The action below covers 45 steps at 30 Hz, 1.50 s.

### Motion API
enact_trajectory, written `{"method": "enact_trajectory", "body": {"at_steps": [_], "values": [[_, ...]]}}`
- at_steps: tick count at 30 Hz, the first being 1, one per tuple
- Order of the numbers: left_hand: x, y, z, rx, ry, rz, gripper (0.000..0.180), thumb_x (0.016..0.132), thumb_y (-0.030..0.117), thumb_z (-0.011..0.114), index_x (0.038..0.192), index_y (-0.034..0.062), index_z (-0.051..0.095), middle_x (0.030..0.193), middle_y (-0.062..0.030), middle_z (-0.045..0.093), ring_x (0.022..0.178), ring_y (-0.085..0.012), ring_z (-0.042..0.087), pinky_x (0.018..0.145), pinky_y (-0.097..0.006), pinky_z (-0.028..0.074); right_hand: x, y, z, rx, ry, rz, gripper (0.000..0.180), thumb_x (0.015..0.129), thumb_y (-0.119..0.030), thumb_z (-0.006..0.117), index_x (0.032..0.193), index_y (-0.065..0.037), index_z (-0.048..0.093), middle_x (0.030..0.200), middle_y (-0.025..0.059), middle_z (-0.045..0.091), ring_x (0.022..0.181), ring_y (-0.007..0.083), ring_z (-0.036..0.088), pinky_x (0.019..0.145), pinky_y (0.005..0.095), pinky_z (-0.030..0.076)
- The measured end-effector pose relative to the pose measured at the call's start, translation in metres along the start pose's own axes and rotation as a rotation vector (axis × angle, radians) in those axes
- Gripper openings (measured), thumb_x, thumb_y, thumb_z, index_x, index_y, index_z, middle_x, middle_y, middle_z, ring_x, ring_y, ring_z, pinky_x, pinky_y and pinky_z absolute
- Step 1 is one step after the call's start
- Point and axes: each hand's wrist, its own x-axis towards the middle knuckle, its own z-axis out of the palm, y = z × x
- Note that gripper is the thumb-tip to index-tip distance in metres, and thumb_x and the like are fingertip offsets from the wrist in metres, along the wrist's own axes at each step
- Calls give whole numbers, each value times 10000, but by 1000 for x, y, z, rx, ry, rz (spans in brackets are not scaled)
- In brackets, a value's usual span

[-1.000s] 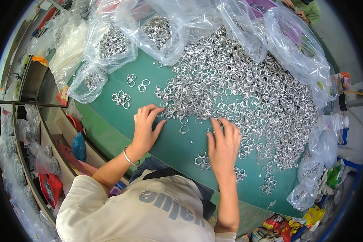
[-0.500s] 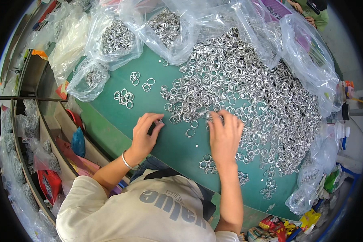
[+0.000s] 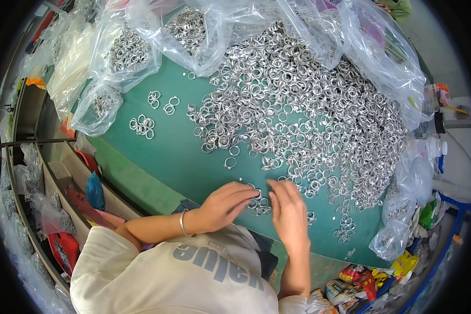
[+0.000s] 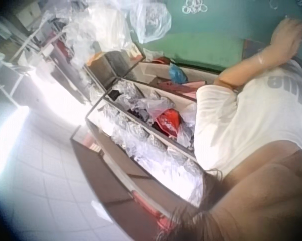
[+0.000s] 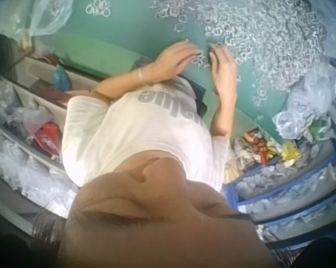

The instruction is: The person sorts through a pile of metal rings on a green work surface by hand, picking up individual rings and moving them to different groups.

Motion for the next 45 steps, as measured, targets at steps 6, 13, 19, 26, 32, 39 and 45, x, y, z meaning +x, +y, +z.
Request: {"method": "enact_trajectory", "body": {"at_steps": [6,13,19,26,32,39,45], "values": [[19,-15,-49,437,249,-122,454,729,-61,690,1157,69,615,1204,-137,543,1103,-334,487,936,-423,410,-10,-3,-3,62,-85,-5,252,845,30,596,1093,-2,621,1038,168,549,885,353,583,747,401,471],[50,-31,-60,695,12,-197,649,748,132,749,1341,139,487,1454,-126,336,1323,-434,286,1039,-513,302,49,-2,2,-40,223,-181,339,826,6,620,1162,-39,605,1175,154,551,1068,335,537,920,407,429],[50,-32,-56,519,95,-112,392,717,0,709,1085,77,597,1308,-102,488,1195,-350,448,941,-454,393,90,-15,28,-305,150,-420,446,764,-91,719,1192,-93,594,1271,95,500,1131,290,503,978,476,346],[27,-32,-66,506,110,-37,306,721,-69,664,994,64,625,1168,-105,554,1118,-327,509,911,-416,411,79,8,29,-365,257,-387,242,754,-68,718,985,-69,642,1049,65,569,975,236,548,895,425,360],[33,-37,-81,366,288,-237,352,753,-92,639,1076,44,615,1104,-118,552,1028,-308,556,920,-416,414,74,10,18,-356,442,-197,185,790,-59,689,963,-64,624,1039,77,560,962,257,524,883,417,355],[47,-22,-78,667,220,-226,441,778,-63,646,1192,73,575,1260,-113,493,1206,-322,433,924,-392,409,100,-29,29,-247,324,-332,355,771,-88,714,1108,-63,607,1134,104,535,1125,307,479,945,450,346],[40,-40,-85,441,146,-213,386,775,-64,650,1132,80,615,1206,-106,530,1135,-314,493,899,-382,420,107,-24,40,-365,221,-461,359,736,-144,752,1064,-88,618,1075,45,563,1135,271,486,1013,512,288]]}}
